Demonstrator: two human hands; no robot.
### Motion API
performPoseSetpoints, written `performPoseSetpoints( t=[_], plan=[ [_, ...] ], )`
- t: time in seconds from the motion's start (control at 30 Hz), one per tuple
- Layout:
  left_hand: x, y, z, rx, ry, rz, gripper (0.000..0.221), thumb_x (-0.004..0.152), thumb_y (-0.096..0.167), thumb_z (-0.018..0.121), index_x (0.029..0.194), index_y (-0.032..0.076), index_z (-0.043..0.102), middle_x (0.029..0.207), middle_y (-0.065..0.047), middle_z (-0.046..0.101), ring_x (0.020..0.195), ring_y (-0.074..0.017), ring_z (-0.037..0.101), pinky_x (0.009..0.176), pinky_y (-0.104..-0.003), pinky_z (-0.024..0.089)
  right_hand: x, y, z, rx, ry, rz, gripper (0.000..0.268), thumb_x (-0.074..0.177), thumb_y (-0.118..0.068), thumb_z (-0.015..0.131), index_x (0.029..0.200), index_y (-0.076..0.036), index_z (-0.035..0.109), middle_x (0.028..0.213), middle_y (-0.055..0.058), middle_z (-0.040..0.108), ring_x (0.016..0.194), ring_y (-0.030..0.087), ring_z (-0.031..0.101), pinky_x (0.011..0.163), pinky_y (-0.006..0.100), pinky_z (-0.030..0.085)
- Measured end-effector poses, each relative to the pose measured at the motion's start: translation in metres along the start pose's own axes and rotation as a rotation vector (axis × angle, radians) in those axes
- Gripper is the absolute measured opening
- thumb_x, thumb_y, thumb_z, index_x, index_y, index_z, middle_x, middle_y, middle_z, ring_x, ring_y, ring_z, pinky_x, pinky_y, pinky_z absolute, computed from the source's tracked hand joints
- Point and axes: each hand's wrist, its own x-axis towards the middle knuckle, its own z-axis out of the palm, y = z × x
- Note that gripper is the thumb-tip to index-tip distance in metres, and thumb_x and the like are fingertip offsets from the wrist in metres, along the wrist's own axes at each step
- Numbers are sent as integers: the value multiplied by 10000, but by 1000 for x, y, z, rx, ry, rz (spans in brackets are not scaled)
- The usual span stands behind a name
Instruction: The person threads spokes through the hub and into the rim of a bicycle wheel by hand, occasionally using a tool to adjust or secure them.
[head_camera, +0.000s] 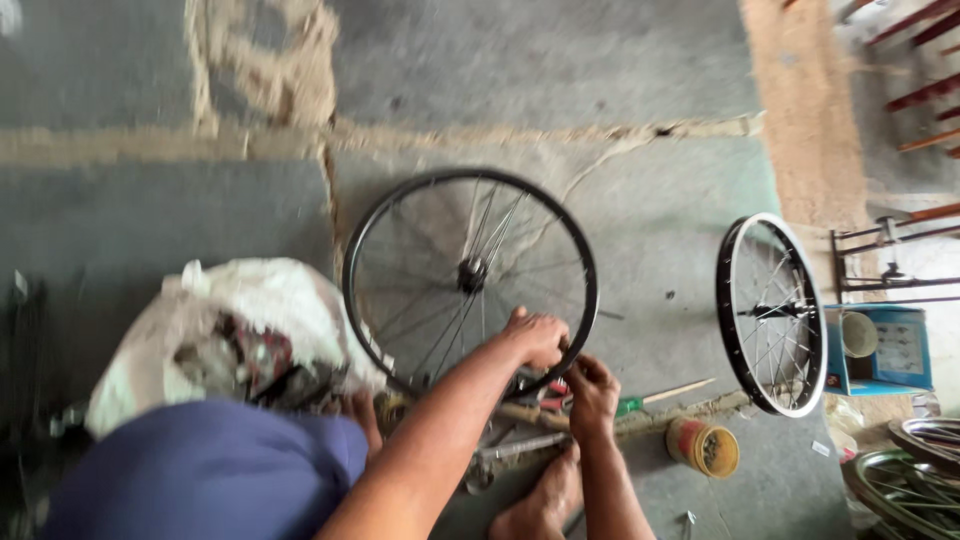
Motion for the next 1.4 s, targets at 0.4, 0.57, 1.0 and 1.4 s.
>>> performPoseSetpoints(
  t=[0.4,0.57,1.0,1.4],
  plan=[
    [7,5,11,135,-46,-94,329,885,321,551,1077,155,760,1163,-101,760,1173,-326,629,1077,-589,306,8,17,0,106,29,44,280,891,-16,712,1162,53,723,1012,98,778,877,151,722,800,293,602],
    [0,18,-7,101,-46,-137,345,851,375,595,1075,156,739,1173,-98,726,1203,-319,581,1078,-564,286,12,18,0,92,51,24,242,893,-5,728,1126,61,737,982,97,770,859,143,706,787,283,581],
    [-2,11,1,185,-38,-93,328,924,346,505,1028,163,757,1150,-88,751,1183,-323,593,1078,-572,294,6,11,5,46,41,24,247,875,-35,759,1098,67,743,979,105,780,864,143,719,805,282,591],
    [-5,14,-6,142,-76,-120,321,851,346,554,1054,204,758,1153,-41,749,1211,-281,565,1086,-526,278,3,4,7,86,52,51,250,884,-37,744,1109,70,735,975,123,784,870,165,734,808,301,600]
  ],
)
